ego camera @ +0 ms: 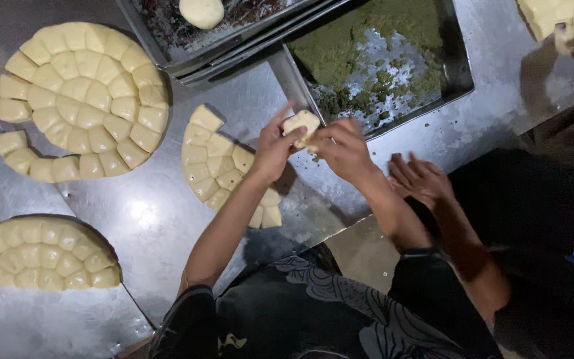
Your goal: The person takes pieces of dough from a prep table, adds a green filling by hand to each piece, and rolls them into rounded buns before placing them onto a metal tray.
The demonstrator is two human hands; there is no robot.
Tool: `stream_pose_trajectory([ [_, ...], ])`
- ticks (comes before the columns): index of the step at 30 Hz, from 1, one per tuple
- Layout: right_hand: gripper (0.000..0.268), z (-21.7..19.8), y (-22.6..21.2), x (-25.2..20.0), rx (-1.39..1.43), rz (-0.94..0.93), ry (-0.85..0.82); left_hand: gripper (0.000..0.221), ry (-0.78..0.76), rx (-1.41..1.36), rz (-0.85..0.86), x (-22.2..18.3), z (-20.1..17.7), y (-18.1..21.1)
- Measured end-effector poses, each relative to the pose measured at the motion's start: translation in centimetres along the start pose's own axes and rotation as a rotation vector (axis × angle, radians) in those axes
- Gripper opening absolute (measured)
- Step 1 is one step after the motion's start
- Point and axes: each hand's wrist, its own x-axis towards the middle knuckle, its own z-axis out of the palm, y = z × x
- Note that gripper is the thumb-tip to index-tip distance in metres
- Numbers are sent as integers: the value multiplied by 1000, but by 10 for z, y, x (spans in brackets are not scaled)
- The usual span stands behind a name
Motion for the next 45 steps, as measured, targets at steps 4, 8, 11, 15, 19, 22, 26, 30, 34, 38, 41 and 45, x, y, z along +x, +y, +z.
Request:
stream_pose_trajectory([
  [4, 69, 16, 10, 7, 606, 821, 62, 45, -136, -112, 1, -7, -5, -14],
  [8, 74, 23, 25, 9, 767, 865, -111, 21, -134, -86, 5, -13, -8, -16],
  [11, 69, 33, 15, -3, 986, 899, 72, 21, -62, -167, -96, -13, -8, -5],
  [15, 44, 35, -4, -8, 681, 359, 64, 32, 110, -334, -187, -13, -6, 11],
  [19, 35, 28, -24, -4, -113, -79, 11, 63, 41, -281, -109, -17, -12, 0],
  [22, 36, 21, -19, 5, -110, -215, 23, 56, 13, -273, -69, -17, -15, -13],
  [26, 39, 26, -23, 3, 113, 90, 105, 42, 43, 127, 220, -24, -5, -11],
  [30, 54, 44, -23, -3, 875, 775, 280, 43, -54, 319, 435, -44, 1, -2],
  [34, 54, 57, -1, -6, 1560, 1109, 176, 44, -9, 476, 492, -42, -3, -5],
  [38, 44, 50, -11, -7, 1219, 851, 87, 46, -11, 407, 372, -36, -15, -1],
  [41, 36, 33, -23, 4, 554, 601, 25, 54, -25, 271, 375, -39, -14, 0],
  [45, 29, 40, -52, 31, 284, 590, 166, 45, 142, -18, 301, -35, -1, 3],
])
